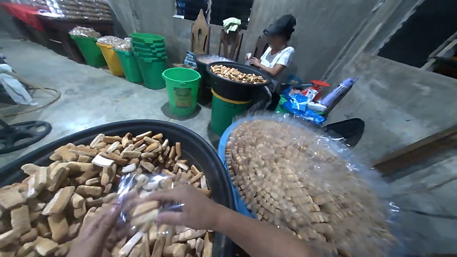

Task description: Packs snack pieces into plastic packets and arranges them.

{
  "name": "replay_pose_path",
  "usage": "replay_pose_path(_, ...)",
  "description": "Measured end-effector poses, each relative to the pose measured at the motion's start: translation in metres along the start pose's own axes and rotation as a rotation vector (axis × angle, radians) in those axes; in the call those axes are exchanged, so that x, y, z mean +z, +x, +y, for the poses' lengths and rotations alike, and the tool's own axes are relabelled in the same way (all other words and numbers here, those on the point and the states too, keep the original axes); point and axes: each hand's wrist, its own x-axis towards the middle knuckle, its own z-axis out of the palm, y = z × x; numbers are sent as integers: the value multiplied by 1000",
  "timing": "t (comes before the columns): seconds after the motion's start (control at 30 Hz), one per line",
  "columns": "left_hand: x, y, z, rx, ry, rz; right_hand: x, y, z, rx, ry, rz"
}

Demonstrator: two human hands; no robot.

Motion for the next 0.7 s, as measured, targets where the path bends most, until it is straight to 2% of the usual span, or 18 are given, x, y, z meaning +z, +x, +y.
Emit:
replay_pose_path(0.07,8,3,-13,-70,-126,-131,-5,1,-11,-17,-110,-206)
replay_pose_path(0.13,22,3,-22,-22,-100,-52,-11,3,-26,87,-204,-397)
replay_pose_path(0.17,31,3,-22,5,-71,35,-10,4,-30,144,-241,-426)
replay_pose_path(0.27,43,4,-24,92,17,254,22,0,-34,193,-321,-288)
replay_pose_path(0.33,31,6,-28,140,102,327,38,-4,-22,101,-261,-118)
replay_pose_path(0.4,9,10,-31,137,199,403,27,0,-6,134,-162,-32)
replay_pose_path(0.43,-2,12,-32,122,228,444,16,2,2,204,-197,-75)
replay_pose_path(0.5,-18,16,-34,78,236,513,5,3,15,370,-377,-304)
replay_pose_path(0.57,-25,19,-35,2,192,551,14,-4,34,426,-531,-509)
replay_pose_path(0.7,-21,20,-41,-104,95,570,24,-10,46,410,-547,-572)
